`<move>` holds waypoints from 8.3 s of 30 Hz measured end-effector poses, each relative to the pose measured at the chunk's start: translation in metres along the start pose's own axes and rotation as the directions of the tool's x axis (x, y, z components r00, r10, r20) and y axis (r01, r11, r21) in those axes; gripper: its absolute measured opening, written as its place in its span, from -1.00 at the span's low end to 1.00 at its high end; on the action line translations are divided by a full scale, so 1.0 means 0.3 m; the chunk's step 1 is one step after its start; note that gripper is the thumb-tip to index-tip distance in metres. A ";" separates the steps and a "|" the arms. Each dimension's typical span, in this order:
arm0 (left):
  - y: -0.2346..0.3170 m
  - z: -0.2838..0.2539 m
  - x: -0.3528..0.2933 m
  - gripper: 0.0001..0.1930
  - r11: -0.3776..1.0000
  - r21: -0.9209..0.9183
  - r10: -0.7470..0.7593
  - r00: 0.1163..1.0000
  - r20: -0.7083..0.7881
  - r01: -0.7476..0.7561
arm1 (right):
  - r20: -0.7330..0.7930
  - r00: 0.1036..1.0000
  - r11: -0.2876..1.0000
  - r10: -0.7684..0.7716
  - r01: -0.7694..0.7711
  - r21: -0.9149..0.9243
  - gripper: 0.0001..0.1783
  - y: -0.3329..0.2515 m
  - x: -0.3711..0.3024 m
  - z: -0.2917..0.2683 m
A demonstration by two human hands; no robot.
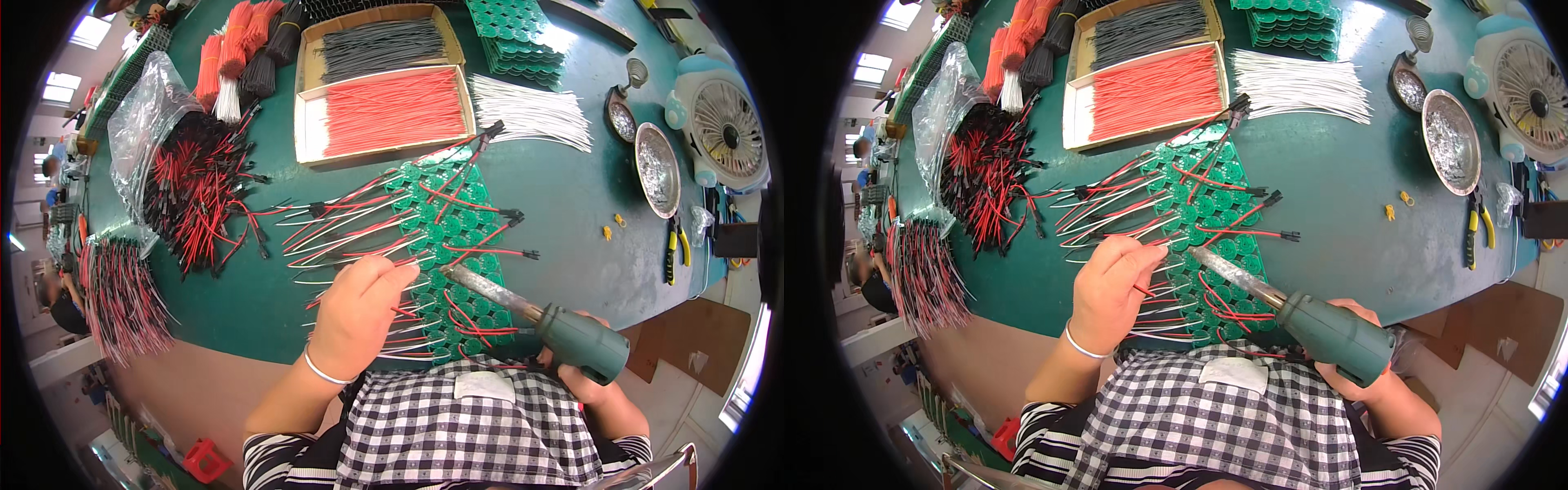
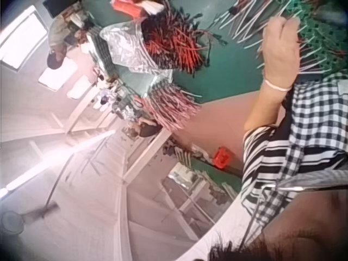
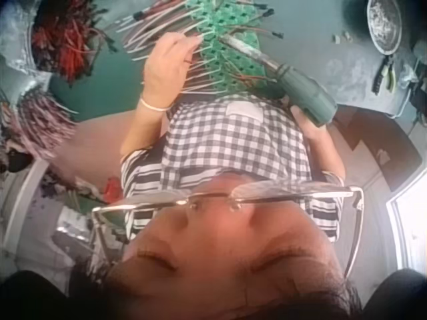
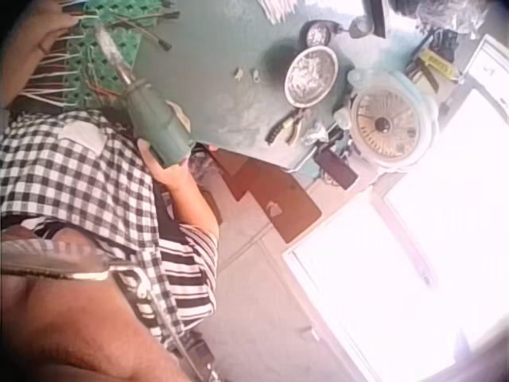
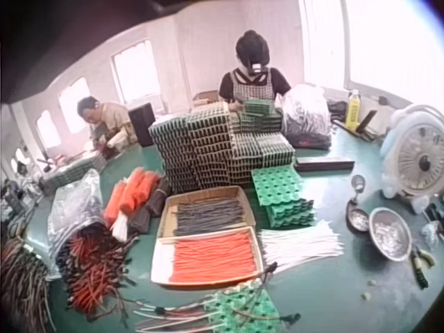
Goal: Use a hot glue gun to secure red and black wires into a plastic grid for assembly.
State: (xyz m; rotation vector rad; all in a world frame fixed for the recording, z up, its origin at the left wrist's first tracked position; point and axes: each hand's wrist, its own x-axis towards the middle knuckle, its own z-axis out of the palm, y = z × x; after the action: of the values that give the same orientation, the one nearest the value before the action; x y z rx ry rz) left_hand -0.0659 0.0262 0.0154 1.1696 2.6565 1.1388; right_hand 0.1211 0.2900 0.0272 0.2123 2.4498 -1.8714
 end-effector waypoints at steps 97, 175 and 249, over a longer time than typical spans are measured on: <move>-0.025 -0.004 0.014 -0.78 0.971 0.101 0.206 0.974 0.090 -0.215 | 0.125 0.991 0.978 -0.039 0.064 -0.199 -0.69 -0.019 0.057 -0.035; 0.036 0.079 0.005 -0.76 0.972 0.092 0.220 0.975 -0.023 -0.217 | -0.026 1.000 0.939 0.003 -0.012 -0.344 -0.69 -0.035 -0.104 0.040; 0.035 0.064 0.024 -0.79 0.992 -0.007 0.125 0.991 0.039 -0.125 | -0.062 0.995 0.962 0.072 -0.086 -0.259 -0.59 -0.056 -0.084 0.005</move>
State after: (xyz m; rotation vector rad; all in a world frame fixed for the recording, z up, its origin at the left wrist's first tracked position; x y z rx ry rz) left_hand -0.0588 0.0475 0.0099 1.3603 2.5831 1.1255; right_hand 0.1437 0.2822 0.0459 0.3443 2.6454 -1.5102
